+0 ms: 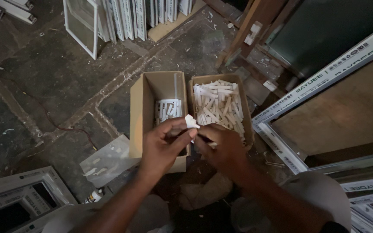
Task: The person sorts small white plastic pieces by hand, picking them from one cardboard box and placing them into another. The person handles the pieces one at a time, inspecting them briefly before transferring them.
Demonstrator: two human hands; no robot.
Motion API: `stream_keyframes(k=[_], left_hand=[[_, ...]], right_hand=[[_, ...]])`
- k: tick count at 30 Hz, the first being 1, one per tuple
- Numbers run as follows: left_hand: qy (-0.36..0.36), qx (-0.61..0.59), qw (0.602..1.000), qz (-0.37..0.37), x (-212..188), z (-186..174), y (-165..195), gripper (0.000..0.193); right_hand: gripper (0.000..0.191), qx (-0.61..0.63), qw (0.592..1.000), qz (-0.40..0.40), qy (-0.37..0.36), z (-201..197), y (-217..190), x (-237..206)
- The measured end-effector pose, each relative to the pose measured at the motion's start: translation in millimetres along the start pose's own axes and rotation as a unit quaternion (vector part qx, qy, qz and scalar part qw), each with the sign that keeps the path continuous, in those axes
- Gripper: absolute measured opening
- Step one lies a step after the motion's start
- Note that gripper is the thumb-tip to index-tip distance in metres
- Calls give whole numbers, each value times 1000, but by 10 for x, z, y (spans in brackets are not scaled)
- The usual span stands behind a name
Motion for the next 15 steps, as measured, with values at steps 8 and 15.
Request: stream_keyframes(k=[8,15], left_hand=[[35,-65,997,13,-21,-79,17,33],[72,-82,994,-23,18,-206,-48,25]], right_hand=[[36,-11,1000,-11,0,48,-58,-45],[39,18,1000,-25,0,61,-112,-9]])
Point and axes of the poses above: each hand's wrist, its own x-axis towards the middle knuckle, its own z-axis out of the palm, y = z × x, the point moved 10 cm from there along x, towards the middle knuckle, and after that the axes turned 2 degrees about -x, right-handed, at the moved point
